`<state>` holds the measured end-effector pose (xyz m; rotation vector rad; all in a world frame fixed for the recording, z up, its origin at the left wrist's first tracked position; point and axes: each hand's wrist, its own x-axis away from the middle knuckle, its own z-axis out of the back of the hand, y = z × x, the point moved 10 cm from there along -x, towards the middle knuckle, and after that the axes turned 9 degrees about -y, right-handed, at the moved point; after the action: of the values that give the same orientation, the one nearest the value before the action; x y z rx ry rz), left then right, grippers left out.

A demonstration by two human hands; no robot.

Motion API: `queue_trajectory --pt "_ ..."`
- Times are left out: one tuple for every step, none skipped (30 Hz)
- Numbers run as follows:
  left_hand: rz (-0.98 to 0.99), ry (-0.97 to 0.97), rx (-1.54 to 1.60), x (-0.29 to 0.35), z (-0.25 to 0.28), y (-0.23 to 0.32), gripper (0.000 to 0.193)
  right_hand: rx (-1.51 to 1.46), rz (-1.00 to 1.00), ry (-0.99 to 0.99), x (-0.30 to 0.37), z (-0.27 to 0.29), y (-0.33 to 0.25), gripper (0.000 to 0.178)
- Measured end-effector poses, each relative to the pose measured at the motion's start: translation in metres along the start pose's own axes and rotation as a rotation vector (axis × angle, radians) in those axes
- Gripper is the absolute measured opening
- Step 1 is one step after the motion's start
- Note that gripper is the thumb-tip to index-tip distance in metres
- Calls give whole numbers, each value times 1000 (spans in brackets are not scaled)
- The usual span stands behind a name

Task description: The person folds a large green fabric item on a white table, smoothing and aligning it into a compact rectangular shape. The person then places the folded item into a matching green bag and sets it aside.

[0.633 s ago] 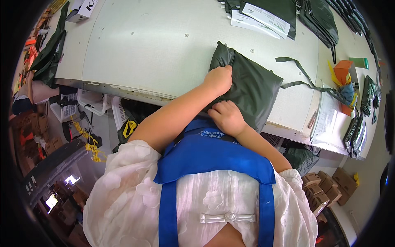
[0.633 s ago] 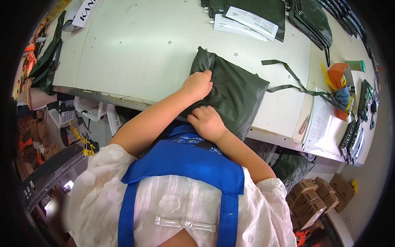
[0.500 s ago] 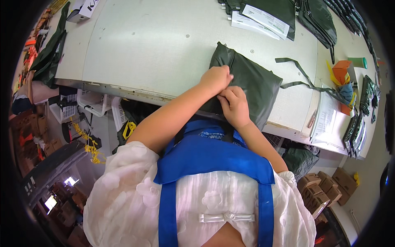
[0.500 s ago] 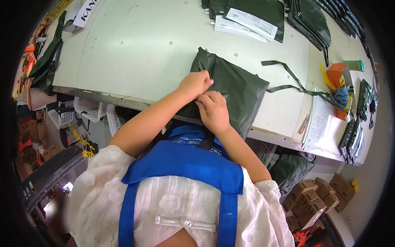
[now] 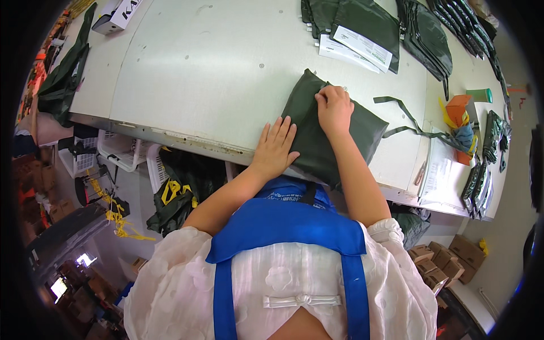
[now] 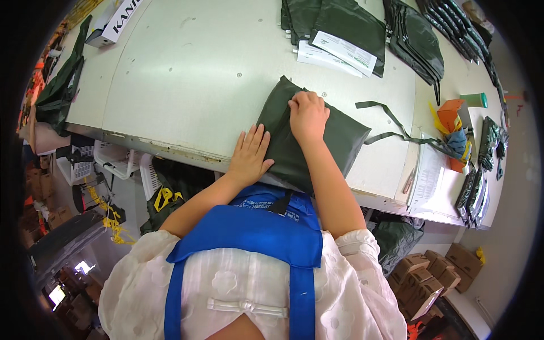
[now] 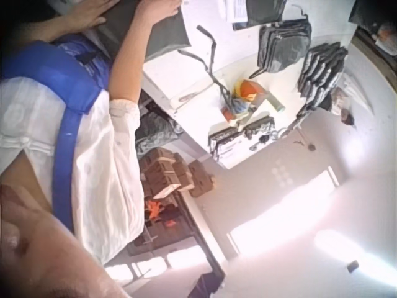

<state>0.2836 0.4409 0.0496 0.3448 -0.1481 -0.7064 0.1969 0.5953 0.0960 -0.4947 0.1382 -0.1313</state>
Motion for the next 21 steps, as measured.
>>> queue_trajectory --pt "-8 -10 11 -1 0 0 74 -4 0 -17 -3 -1 4 8" --pt "-13 -23 17 -1 2 0 74 -15 1 -36 -6 -2 5 8" --pt "-3 -32 35 -1 4 1 74 -26 1 -53 -10 -1 5 9" --pt "6 -41 53 0 9 3 73 15 -76 -186 -7 -8 14 15" --pt "6 -49 73 -6 14 4 72 39 -34 -113 -2 5 14 23" --pt "-35 -6 83 -17 29 9 73 64 5 -45 7 16 15 30" --pt "-77 37 94 -33 45 14 73 90 44 24 17 29 15 38" --pt "-120 73 105 -46 53 19 73 206 -13 -21 30 30 23 46" --pt "-111 59 91 -57 46 15 73 317 -58 -69 42 32 29 54" --pt "-103 44 77 -67 33 10 74 427 -105 -117 54 32 34 62" --pt "-101 31 68 -77 25 9 74 433 -142 -161 66 29 42 65" --pt "-119 -14 60 -78 22 10 77 436 -185 -203 79 21 54 67" --pt "-106 -30 53 -80 18 9 78 437 -229 -245 86 14 65 69" --pt "-100 -52 42 -81 12 8 79 440 -240 -222 87 11 66 70" --pt "-101 -73 34 -82 5 9 79 427 -278 -235 85 10 68 70" --pt "-99 -86 -6 -82 0 8 81 422 -296 -242 84 6 70 71" --pt "-82 -115 -10 -85 -2 7 81 422 -324 -243 85 4 74 72" --pt "-73 -137 -13 -89 -4 9 80 410 -325 -229 84 7 76 73" --pt "-68 -160 -16 -90 -6 9 80 396 -330 -245 84 4 76 73" --pt "-103 -114 45 -91 -2 7 79 382 -317 -230 84 4 78 73" --pt "-138 -75 115 -88 1 2 78 353 -298 -202 85 6 79 73"
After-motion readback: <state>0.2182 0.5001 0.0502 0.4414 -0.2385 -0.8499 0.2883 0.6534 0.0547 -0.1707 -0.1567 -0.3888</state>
